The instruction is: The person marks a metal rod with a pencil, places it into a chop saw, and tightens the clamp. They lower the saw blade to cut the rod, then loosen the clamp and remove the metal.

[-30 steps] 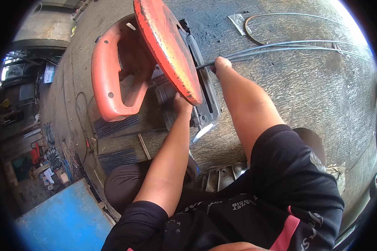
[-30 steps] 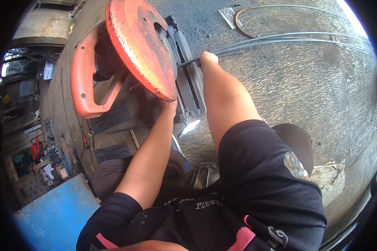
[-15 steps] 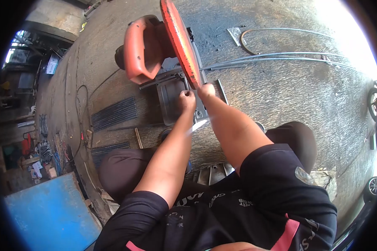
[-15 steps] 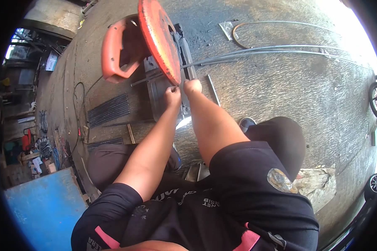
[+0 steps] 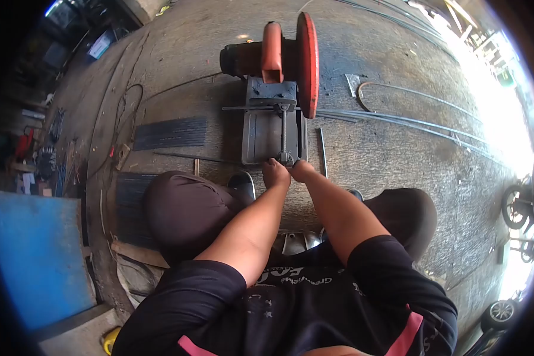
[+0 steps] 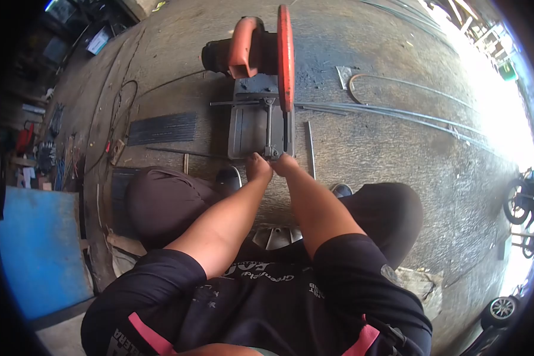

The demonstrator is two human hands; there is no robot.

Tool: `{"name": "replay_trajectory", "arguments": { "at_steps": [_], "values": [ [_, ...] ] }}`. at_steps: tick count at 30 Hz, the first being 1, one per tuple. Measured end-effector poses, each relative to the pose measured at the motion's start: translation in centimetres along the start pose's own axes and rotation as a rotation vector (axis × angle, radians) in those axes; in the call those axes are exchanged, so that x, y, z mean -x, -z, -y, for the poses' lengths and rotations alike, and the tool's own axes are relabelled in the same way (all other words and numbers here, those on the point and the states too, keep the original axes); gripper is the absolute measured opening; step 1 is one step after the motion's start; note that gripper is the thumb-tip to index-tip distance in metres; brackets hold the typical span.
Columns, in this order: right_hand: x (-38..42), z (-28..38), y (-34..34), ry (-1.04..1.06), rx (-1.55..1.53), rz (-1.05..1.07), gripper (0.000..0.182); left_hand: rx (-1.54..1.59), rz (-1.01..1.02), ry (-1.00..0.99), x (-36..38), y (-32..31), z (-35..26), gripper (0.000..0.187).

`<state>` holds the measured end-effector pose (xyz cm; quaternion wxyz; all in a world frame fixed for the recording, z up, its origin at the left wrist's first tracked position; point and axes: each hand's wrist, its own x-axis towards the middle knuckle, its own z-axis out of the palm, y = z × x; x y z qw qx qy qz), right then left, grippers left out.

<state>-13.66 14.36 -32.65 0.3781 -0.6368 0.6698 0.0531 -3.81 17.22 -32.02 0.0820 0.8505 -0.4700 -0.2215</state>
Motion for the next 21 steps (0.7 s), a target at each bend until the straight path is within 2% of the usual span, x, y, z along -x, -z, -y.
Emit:
{"name": "replay_trajectory", "arguments": {
  "at_steps": [2, 3, 5, 7, 9, 10, 12, 13, 16, 18, 21],
  "values": [
    [-1.1, -0.6, -1.2, 0.019, -0.001, 0.054, 0.081, -0.076, 0.001, -0.020, -0.1, 0.2, 0.4, 0.030],
    [-1.1, -0.6, -0.9, 0.025, 0.012, 0.061, 0.081, -0.068, 0.001, -0.006, 0.1, 1.0, 0.6, 0.030],
    [-0.9, 0.0, -0.2, 0.032, 0.076, 0.178, 0.080, -0.156, 0.196, -0.005, 0.2, 2.8, 1.3, 0.026],
    [-0.7, 1.0, 0.7, 0.101, 0.140, 0.160, 0.078, -0.092, 0.224, 0.027, -0.8, 2.8, 2.2, 0.033],
    [-0.8, 2.2, 2.1, 0.066, 0.127, 0.405, 0.072, -0.172, 0.217, 0.017, -2.0, 1.6, 3.0, 0.031],
    [-1.1, 2.2, 1.9, 0.059, 0.127, 0.408, 0.072, -0.171, 0.225, 0.016, -2.2, 1.1, 3.4, 0.031],
    [-0.8, 2.1, 1.9, -0.037, -0.140, 0.475, 0.063, -0.020, 0.332, 0.047, -2.0, 0.2, 4.0, 0.028],
    [-0.7, 1.9, 2.1, -0.046, -0.136, 0.475, 0.063, -0.015, 0.340, 0.045, -1.7, -0.2, 4.0, 0.028],
    [-0.4, 1.1, 2.2, -0.099, -0.393, 0.468, 0.040, 0.183, 0.302, 0.045, -0.2, 0.0, 3.7, 0.033],
    [-0.4, 1.0, 2.3, -0.108, -0.369, 0.462, 0.036, 0.236, 0.494, -0.065, 0.3, 0.8, 3.2, 0.052],
    [0.4, 0.7, 2.5, -0.133, -0.446, 0.411, 0.036, 0.265, 0.524, 0.025, -0.3, 0.5, 3.1, 0.056]
  ]
}}
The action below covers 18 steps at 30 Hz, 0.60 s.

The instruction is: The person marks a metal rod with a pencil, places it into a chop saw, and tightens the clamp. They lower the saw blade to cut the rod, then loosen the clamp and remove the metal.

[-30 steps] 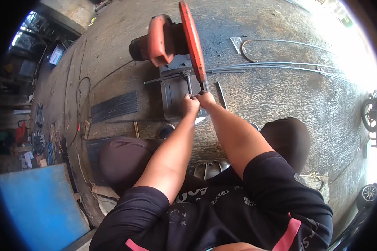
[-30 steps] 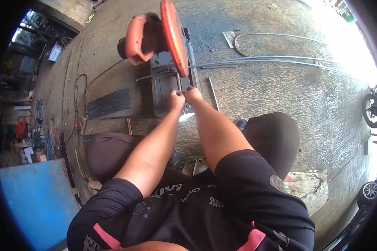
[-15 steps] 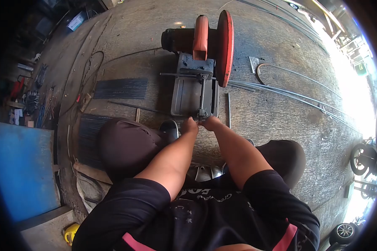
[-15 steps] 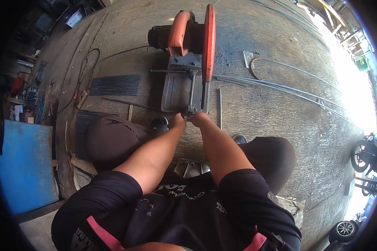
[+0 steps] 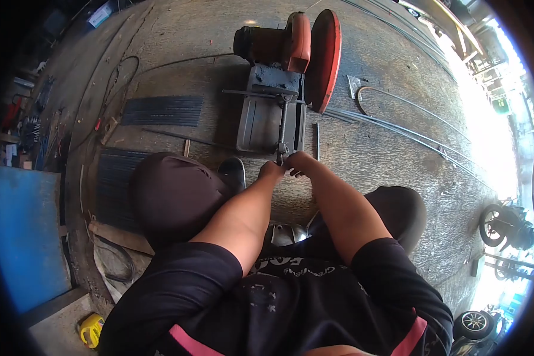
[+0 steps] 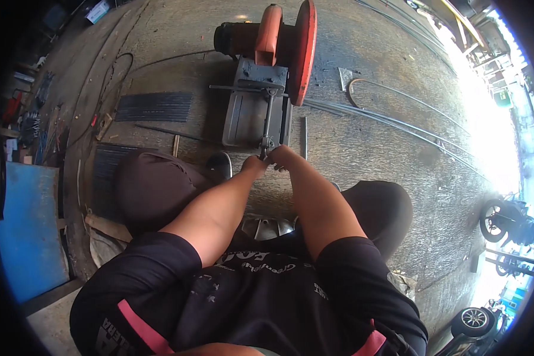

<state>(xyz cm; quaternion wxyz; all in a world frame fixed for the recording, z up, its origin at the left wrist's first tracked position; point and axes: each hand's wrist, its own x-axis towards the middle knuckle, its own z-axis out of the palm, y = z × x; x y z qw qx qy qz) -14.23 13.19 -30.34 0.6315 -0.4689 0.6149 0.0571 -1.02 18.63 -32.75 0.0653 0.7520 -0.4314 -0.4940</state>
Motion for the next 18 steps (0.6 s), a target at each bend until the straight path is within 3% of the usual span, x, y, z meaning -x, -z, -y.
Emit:
{"name": "replay_trajectory", "arguments": {
  "at_steps": [1, 3, 4, 6, 8, 10, 12, 13, 15, 18],
  "values": [
    [-0.5, -0.2, 0.1, -0.016, 0.169, -0.066, 0.035, 0.008, 0.001, -0.005, -2.2, -1.1, 1.3, 0.056],
    [-2.7, -1.1, 0.5, -0.038, 0.566, -0.116, 0.033, 0.650, -0.107, 0.490, -7.5, -3.8, 5.1, 0.055],
    [-3.0, -2.2, 0.5, -0.037, 0.572, -0.114, 0.033, 0.772, -0.167, 0.588, -8.4, -4.2, 6.5, 0.056],
    [-3.3, -4.1, 1.7, -0.030, 0.417, -0.418, 0.027, 0.784, -0.210, 0.631, -8.2, -3.6, 7.9, 0.057],
    [-5.6, -6.2, 3.0, -0.115, 0.301, -0.372, 0.026, 0.693, -0.191, 0.593, -8.0, -3.6, 7.5, 0.059],
    [-7.3, -7.6, 3.4, -0.184, 0.126, -0.180, 0.022, 0.588, -0.181, 0.538, -8.0, -3.6, 6.7, 0.060],
    [-8.6, -8.1, 3.0, 0.128, 0.754, 0.096, 0.021, 0.492, -0.234, 0.493, -7.9, -3.1, 6.0, 0.061],
    [-8.7, -7.6, 2.1, 0.238, 1.122, 0.136, 0.020, 0.442, -0.273, 0.465, -7.6, -2.9, 5.6, 0.062],
    [-7.4, -7.3, 0.8, 0.441, 1.492, 0.069, 0.018, 0.387, -0.432, 0.362, -6.2, -2.2, 4.4, 0.063],
    [-9.5, -7.7, -0.1, 0.273, 1.437, 0.106, 0.025, 0.326, -0.701, 0.100, 1.0, -0.3, 0.1, 0.073]
  ]
}}
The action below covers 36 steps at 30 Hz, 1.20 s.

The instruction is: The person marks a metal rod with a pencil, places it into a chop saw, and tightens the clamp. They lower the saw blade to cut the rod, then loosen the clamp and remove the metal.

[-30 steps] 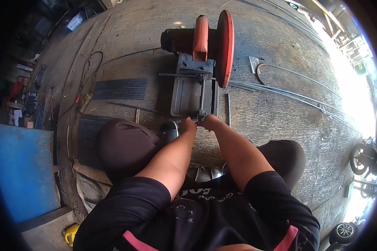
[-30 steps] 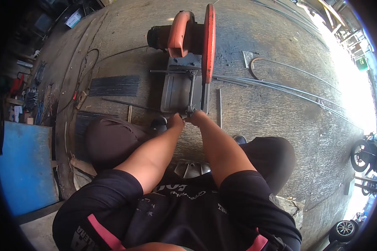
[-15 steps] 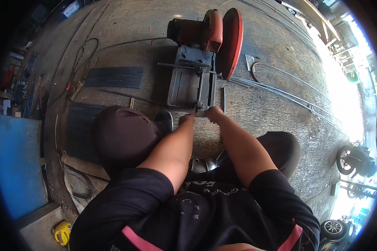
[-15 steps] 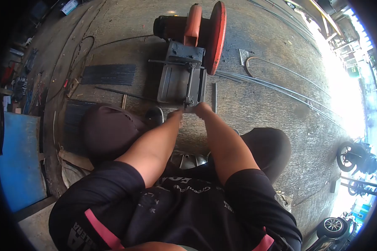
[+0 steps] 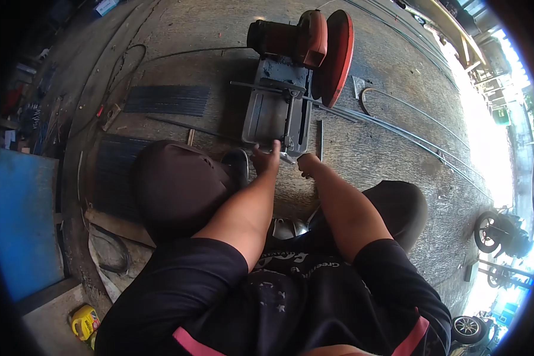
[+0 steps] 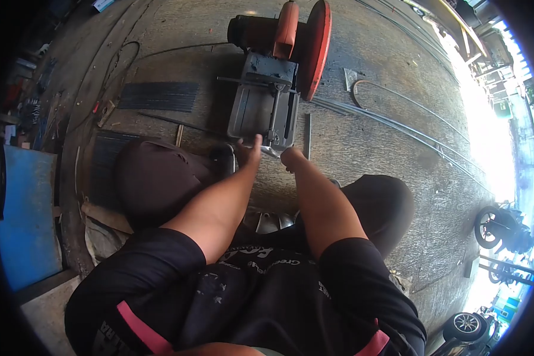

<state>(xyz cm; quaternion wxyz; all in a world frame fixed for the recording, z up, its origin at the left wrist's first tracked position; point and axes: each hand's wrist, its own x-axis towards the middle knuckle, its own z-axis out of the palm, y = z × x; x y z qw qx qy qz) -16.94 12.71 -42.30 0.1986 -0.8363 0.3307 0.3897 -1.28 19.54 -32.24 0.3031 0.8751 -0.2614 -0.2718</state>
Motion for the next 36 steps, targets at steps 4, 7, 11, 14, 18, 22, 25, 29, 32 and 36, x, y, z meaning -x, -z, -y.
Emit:
{"name": "replay_trajectory", "arguments": {
  "at_steps": [4, 7, 11, 14, 18, 22, 25, 29, 32, 36],
  "values": [
    [0.8, 0.4, 1.5, -0.126, -0.298, 0.009, 0.028, 0.121, -0.077, 0.334, -2.9, -1.6, 3.4, 0.076],
    [1.5, -0.1, 1.9, -0.171, -0.271, 0.000, 0.029, 0.219, -0.082, 0.625, -5.9, -1.5, 6.4, 0.080],
    [5.9, 0.8, 3.3, -0.094, -0.030, 0.031, 0.028, -0.014, 0.029, 0.075, -6.4, -5.4, 5.5, 0.087],
    [6.3, 2.3, 3.9, -0.256, -0.258, 0.029, 0.023, -0.080, 0.224, -0.300, 0.5, -0.2, -0.1, 0.105],
    [8.4, 2.8, 4.7, -0.496, -0.732, -0.019, 0.032, -0.350, 0.292, -0.447, 2.5, 1.6, -1.8, 0.111],
    [7.2, 2.0, 4.6, -0.276, -0.318, -0.077, 0.018, -0.425, 0.229, -0.495, 1.8, 1.5, -1.7, 0.107],
    [7.6, 2.1, 5.0, -0.274, -0.258, -0.028, 0.016, -0.332, 0.180, -0.505, 1.0, 1.1, -0.9, 0.087],
    [6.7, 1.6, 4.0, -0.296, -0.309, -0.074, 0.015, 0.565, -0.299, 0.366, -3.4, 1.1, 0.8, 0.060],
    [8.1, 1.2, 5.2, -0.293, -0.350, -0.059, 0.020, 0.446, -0.369, 0.255, -3.1, 0.1, 0.4, 0.063],
    [10.2, 3.1, 7.8, -0.271, -0.388, 0.054, 0.028, -0.125, -0.085, -0.401, -0.3, -0.6, 0.3, 0.090]
  ]
}}
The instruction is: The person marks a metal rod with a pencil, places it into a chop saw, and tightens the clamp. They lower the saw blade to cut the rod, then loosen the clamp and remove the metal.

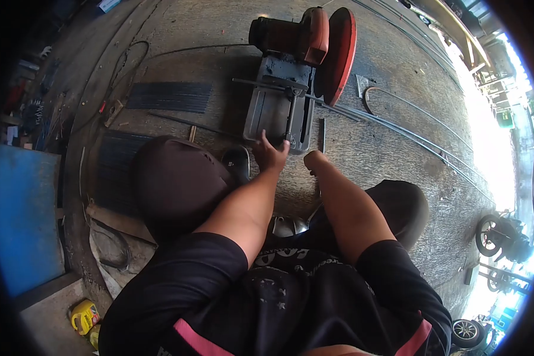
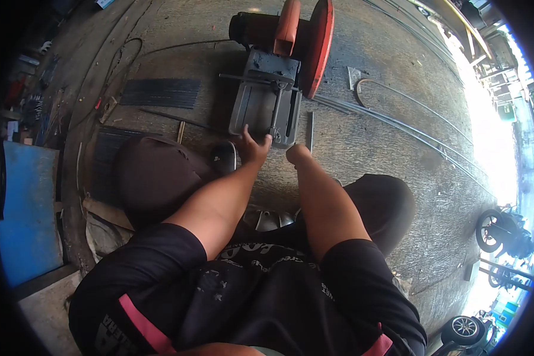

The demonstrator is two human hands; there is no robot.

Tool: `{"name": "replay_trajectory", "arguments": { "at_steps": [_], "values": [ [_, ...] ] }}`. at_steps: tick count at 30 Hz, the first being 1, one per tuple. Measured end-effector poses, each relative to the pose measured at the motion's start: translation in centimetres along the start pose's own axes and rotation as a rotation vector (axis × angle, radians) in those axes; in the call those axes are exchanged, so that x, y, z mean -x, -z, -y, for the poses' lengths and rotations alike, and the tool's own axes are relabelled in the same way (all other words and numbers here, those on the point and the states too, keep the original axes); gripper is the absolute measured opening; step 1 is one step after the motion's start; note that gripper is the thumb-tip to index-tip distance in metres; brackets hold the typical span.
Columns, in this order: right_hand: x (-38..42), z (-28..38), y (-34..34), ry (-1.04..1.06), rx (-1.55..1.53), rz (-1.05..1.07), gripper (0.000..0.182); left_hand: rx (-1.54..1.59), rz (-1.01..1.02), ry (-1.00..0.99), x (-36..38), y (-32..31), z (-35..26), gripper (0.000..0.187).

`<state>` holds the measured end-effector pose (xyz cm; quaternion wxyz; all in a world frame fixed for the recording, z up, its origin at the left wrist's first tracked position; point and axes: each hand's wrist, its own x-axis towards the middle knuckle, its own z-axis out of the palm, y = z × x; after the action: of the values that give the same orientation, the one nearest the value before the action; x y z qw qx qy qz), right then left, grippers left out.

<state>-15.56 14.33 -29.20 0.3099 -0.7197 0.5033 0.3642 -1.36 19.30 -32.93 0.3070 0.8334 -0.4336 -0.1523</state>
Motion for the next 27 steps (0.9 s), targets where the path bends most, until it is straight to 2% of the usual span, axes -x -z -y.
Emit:
{"name": "replay_trajectory", "arguments": {
  "at_steps": [1, 2, 4, 6, 7, 9, 11, 12, 14, 17, 19, 21, 23, 24, 26, 27],
  "values": [
    [-0.6, -0.2, -0.4, 0.001, 0.004, -0.002, 0.028, 0.032, 0.108, -0.087, 0.8, 1.2, -0.9, 0.098],
    [-1.9, -0.7, -1.5, -0.021, -0.052, -0.063, 0.028, 0.034, 0.107, -0.088, 1.2, 1.9, -1.7, 0.098],
    [-3.0, -1.6, -2.5, -0.047, -0.115, -0.122, 0.028, -0.159, 0.294, -0.216, 1.9, 2.8, -2.6, 0.105],
    [-3.6, -2.0, -2.9, 0.039, 0.032, -0.144, 0.016, -0.198, 0.313, -0.197, 1.0, 2.4, -1.8, 0.100],
    [-3.6, -2.0, -2.9, 0.067, 0.080, -0.152, 0.013, 0.083, 0.149, 0.267, -0.4, 1.2, -0.3, 0.095],
    [-3.3, -1.5, -2.3, -0.009, 0.036, -0.089, 0.014, 0.368, -0.028, 0.734, -1.6, 0.4, 2.7, 0.090],
    [-4.7, -1.9, -2.7, -0.069, -0.008, -0.124, 0.014, 0.677, -0.308, 0.942, -2.8, 0.1, 4.5, 0.083],
    [-4.6, -1.8, -2.9, -0.057, -0.012, -0.136, 0.012, 0.677, -0.307, 0.938, -2.7, -1.0, 4.1, 0.083],
    [-4.4, -1.6, -3.2, -0.032, -0.020, -0.162, 0.012, -0.180, -0.132, 0.136, -1.3, -3.3, 3.1, 0.080],
    [-2.6, -0.3, -1.7, -0.167, -0.214, -0.189, 0.019, -0.078, -0.007, 0.107, 0.2, -1.0, 0.4, 0.092],
    [-6.4, -1.8, -3.8, -0.203, -0.225, -0.268, 0.020, -0.051, 0.064, 0.110, 0.9, 0.3, -0.8, 0.097],
    [-6.3, -2.0, -4.2, -0.247, -0.248, -0.336, 0.021, 0.049, 0.154, -0.146, 1.6, 0.9, -1.4, 0.103],
    [-2.1, -0.2, -1.8, -0.406, -0.629, -0.278, 0.021, -0.017, 0.209, -0.182, 1.5, 0.7, -1.3, 0.106],
    [-2.8, -0.4, -2.4, -0.403, -0.628, -0.275, 0.021, -0.079, 0.255, -0.218, 1.3, 0.9, -1.3, 0.108],
    [-4.9, -1.4, -3.5, -0.172, -0.326, -0.223, 0.022, -0.157, 0.268, -0.186, 1.3, 1.8, -1.4, 0.101],
    [-5.2, -1.5, -3.4, -0.094, -0.223, -0.211, 0.022, -0.193, 0.172, -0.182, 1.1, 1.4, -0.9, 0.093]
  ]
}}
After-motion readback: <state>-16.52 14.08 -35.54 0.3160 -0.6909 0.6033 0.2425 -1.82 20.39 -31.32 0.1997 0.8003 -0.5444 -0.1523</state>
